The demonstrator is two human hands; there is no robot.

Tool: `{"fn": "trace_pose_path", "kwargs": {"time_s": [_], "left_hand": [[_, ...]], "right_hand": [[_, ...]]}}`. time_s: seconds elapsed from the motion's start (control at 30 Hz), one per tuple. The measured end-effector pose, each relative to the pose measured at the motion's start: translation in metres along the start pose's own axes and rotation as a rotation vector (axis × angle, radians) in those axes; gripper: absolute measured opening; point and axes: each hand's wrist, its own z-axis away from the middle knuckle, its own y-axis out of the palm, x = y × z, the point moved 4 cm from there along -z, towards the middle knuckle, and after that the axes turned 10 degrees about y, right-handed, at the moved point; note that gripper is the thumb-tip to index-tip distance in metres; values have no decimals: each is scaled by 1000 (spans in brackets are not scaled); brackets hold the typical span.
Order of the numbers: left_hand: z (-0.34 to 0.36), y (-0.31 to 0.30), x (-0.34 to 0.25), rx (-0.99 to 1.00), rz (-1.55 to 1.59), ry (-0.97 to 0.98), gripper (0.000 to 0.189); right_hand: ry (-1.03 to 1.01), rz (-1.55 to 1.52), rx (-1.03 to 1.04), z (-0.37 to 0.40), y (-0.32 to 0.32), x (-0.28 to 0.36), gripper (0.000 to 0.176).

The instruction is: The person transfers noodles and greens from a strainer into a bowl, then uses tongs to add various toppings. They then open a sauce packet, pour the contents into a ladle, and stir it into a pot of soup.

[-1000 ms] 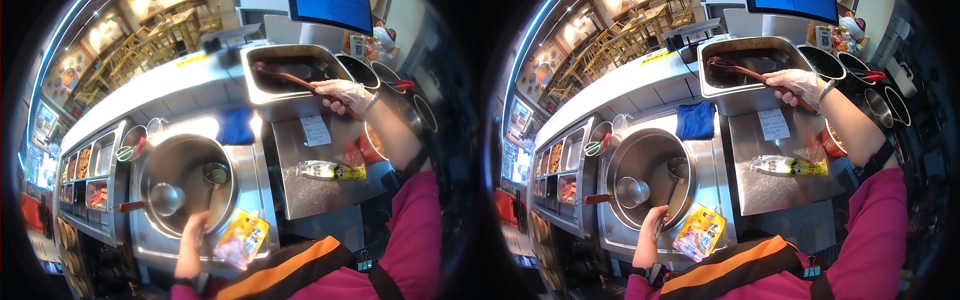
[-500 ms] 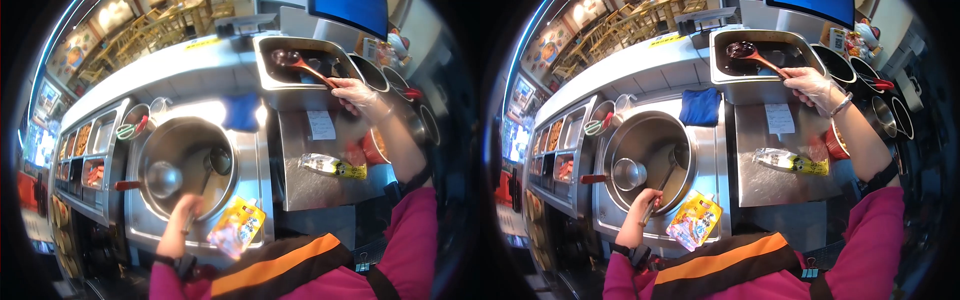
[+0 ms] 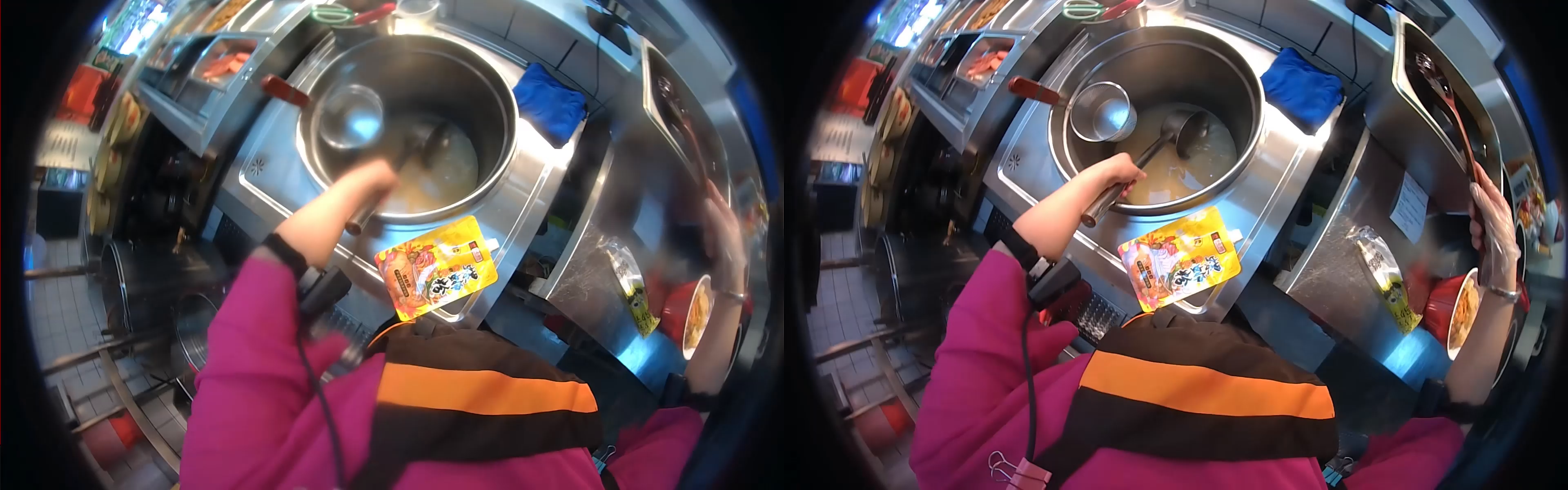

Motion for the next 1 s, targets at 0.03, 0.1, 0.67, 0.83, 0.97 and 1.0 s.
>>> {"fn": "trace_pose_path", "kwargs": {"time_s": [0.03, 0.1, 0.67, 0.83, 0.97, 1.0], "left_hand": [[2, 0, -1, 11, -1, -13, 26], [8, 1, -6, 17, 3, -10, 26], [-13, 17, 31, 296, 472, 123, 18], [28, 8, 10, 375, 903, -33, 24], [70, -22, 0, 378, 1052, -81, 15], [78, -28, 4, 352, 1067, -52, 17]], "right_hand": [[-3, 12, 10, -2, 1, 1, 50], [34, -2, -1, -1, -2, -1, 50], [54, 78, -79, 9, 12, 19, 46], [87, -89, -29, 13, 16, 17, 47], [51, -110, 2, 21, 17, 21, 47], [45, -119, -9, 23, 18, 23, 47]]}}
